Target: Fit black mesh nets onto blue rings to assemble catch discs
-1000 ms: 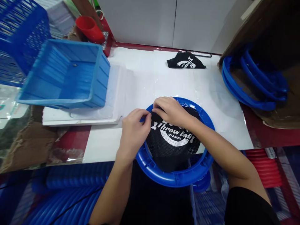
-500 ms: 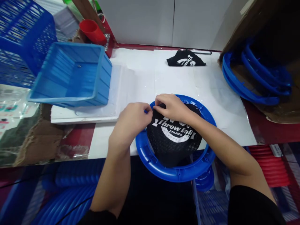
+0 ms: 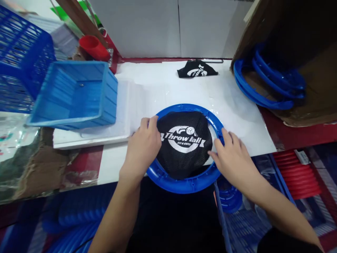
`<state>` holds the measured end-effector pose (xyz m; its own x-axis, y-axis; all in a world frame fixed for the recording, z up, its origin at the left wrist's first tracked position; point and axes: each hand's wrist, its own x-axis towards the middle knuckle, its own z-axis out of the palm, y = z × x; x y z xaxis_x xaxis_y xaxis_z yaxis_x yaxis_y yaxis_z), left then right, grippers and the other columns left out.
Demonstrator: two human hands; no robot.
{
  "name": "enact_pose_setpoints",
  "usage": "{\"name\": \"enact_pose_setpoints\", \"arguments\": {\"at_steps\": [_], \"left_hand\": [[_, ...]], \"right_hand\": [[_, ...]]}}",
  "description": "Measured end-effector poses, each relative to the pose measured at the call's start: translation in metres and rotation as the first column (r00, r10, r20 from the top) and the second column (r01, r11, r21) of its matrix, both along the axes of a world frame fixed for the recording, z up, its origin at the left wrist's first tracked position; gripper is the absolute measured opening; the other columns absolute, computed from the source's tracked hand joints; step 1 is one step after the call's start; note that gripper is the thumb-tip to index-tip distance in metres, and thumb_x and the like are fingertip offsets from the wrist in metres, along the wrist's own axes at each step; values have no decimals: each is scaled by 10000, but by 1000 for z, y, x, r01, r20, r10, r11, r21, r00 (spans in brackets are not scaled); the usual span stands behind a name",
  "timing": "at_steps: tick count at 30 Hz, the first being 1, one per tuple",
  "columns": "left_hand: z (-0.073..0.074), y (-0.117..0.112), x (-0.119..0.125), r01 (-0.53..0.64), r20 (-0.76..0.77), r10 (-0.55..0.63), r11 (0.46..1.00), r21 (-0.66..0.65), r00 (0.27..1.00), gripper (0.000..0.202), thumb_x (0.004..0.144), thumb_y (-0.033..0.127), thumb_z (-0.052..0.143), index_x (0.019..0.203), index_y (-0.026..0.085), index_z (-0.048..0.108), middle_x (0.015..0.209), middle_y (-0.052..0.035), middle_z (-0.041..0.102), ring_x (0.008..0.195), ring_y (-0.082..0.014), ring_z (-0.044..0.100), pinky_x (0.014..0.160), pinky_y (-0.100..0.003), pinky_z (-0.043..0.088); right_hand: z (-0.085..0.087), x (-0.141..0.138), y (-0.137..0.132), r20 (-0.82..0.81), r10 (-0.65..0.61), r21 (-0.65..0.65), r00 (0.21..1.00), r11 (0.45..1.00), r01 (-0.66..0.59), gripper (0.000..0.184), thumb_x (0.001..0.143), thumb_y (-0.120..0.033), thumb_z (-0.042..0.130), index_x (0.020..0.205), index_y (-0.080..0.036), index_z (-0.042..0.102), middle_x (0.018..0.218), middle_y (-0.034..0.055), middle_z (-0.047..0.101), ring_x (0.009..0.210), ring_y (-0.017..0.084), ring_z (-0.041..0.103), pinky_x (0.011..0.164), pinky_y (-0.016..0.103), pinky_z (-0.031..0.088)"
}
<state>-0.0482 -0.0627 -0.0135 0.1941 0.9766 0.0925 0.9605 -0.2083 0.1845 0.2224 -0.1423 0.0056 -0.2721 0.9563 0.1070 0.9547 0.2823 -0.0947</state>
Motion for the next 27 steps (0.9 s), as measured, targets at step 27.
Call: {"name": "enact_pose_setpoints", "arguments": {"at_steps": [27], "left_hand": [[24, 85, 67, 781, 201, -756, 615, -110, 623, 166, 948, 336, 779, 1014, 187, 807, 1325, -131, 718, 1196, -322, 689, 1017, -458, 558]], "right_hand": [[-19, 27, 133, -819, 130, -282, 559, 757, -590, 288, 941, -473, 779, 841, -207, 730, 1286, 105, 746, 1294, 295, 663, 1223, 528, 433]]}}
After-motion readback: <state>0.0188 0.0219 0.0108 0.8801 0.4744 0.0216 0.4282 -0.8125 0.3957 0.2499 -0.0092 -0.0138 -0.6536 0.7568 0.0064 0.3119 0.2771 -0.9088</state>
